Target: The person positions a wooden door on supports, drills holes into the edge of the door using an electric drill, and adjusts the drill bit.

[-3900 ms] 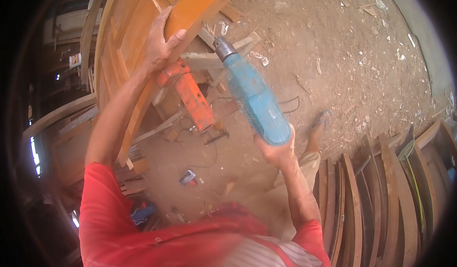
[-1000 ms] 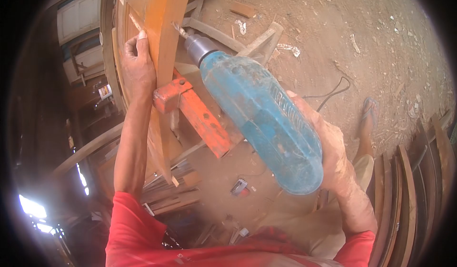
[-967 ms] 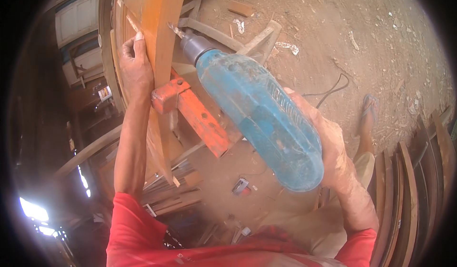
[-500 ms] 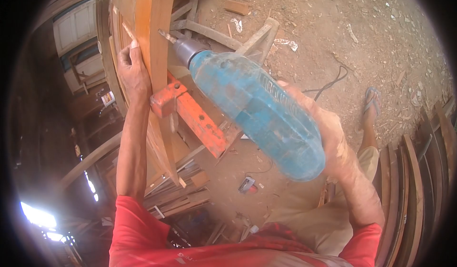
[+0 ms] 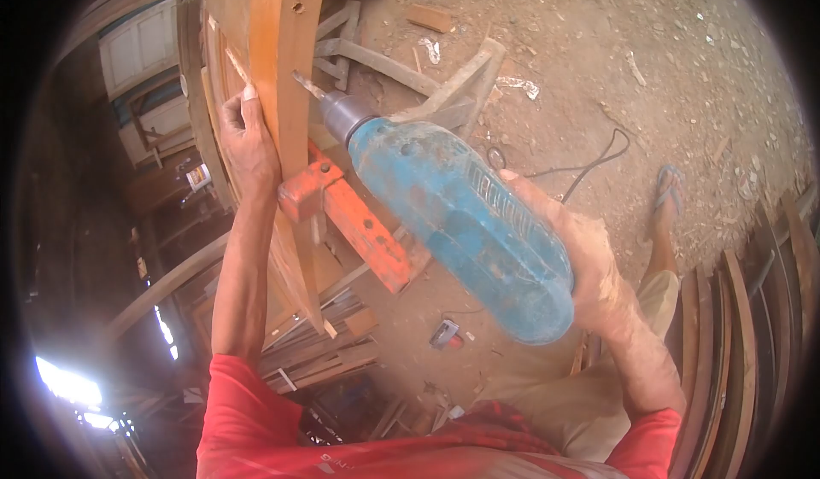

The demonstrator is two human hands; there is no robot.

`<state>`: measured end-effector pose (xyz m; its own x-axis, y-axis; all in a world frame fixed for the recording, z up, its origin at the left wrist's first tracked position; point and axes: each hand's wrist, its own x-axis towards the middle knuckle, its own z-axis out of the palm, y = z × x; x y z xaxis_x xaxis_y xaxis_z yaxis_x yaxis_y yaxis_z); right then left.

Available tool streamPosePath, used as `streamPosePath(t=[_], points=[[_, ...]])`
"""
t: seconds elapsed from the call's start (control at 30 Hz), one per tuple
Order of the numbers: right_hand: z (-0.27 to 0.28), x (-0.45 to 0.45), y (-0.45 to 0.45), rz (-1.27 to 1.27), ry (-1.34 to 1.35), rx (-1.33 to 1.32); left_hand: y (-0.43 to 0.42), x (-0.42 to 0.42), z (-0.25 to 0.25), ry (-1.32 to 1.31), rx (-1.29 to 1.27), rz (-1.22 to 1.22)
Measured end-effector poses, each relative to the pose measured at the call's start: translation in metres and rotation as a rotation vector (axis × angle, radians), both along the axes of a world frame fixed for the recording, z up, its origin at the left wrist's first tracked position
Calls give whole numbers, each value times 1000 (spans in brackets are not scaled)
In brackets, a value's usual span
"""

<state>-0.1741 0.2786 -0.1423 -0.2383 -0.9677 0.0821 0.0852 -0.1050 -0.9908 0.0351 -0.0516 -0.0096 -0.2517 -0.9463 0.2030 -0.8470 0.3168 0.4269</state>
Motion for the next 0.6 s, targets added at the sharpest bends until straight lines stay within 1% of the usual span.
streamPosePath(t=[0.07,0.2,0.27,0.33,0.4,0.47,0.6], points=[[1,-2,0,8,-31,-29,-3,3,-1,-24,-23,-4],[1,-5,-3,11,-26,-4,0,-2,1,-65,-58,-26],[2,-6,-3,9,-12,-9,6,-8,4,-87,-29,14],[5,-7,-5,5,-101,-2,9,-11,5,-46,-18,14],[5,-8,-4,6,-65,-16,11,-13,6,-10,-1,9],[6,-6,-1,10,-28,-26,11,-12,6,-33,10,7],[7,3,2,-9,1,37,5,-7,2,1,-3,4]])
